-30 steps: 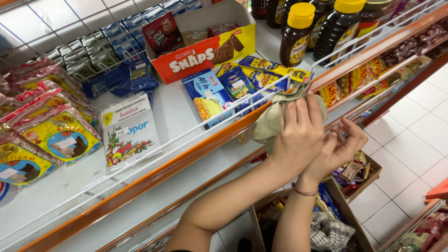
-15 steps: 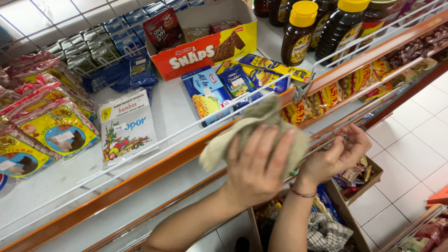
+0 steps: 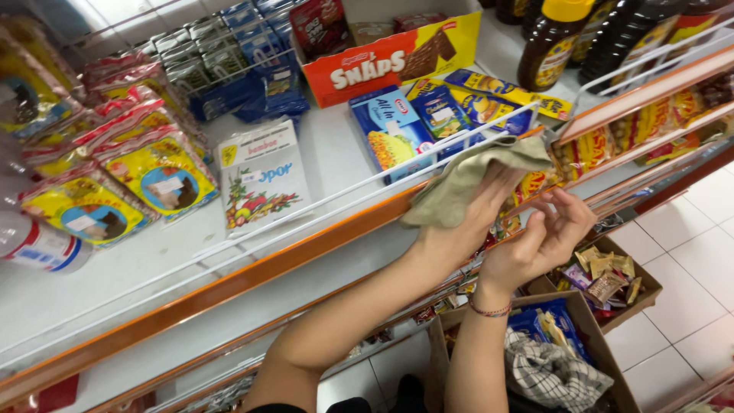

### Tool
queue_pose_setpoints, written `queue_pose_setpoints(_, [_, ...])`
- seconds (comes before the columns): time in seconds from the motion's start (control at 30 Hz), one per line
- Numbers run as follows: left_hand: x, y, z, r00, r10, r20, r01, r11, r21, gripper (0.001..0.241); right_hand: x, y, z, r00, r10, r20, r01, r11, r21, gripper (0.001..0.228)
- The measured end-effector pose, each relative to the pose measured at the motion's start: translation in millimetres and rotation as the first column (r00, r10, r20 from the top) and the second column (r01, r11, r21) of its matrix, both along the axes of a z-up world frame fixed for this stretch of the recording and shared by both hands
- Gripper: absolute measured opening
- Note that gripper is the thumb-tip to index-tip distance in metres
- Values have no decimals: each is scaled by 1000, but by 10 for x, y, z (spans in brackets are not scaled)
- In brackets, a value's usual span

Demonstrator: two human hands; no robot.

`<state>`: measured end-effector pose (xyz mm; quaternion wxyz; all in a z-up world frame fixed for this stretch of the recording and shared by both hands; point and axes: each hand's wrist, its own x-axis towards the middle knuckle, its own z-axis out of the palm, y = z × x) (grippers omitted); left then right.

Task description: The person wipes down the edges of convenience store shelves using a spray bottle and a cloth.

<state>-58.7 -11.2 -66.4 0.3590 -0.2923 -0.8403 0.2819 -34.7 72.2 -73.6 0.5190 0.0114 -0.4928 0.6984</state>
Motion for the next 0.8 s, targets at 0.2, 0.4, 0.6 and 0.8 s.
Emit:
queue_pose_setpoints(0.2, [880,-1549,-392,986,-51,158,-16,918,396,56,365,-667,107,997,-19,-77,44,939,341,25])
queue_pose_setpoints(0.4, [2038,-3032,-207,845,507,-173,-149,533,833,58,802,-1504,201,961,203,-185,-59,810,583,22])
queue_pose_setpoints(0.6, [2054,-3021,-101,847,523,-92,-223,507,832,60,1162,-2076,251,949,268,-165,-66,682,729,41])
queue_pose_setpoints(0.8, [1910,-3047,-272,995,-47,84,-31,670,742,51,1491,-2704,279,938,304,-167,-70,638,767,51])
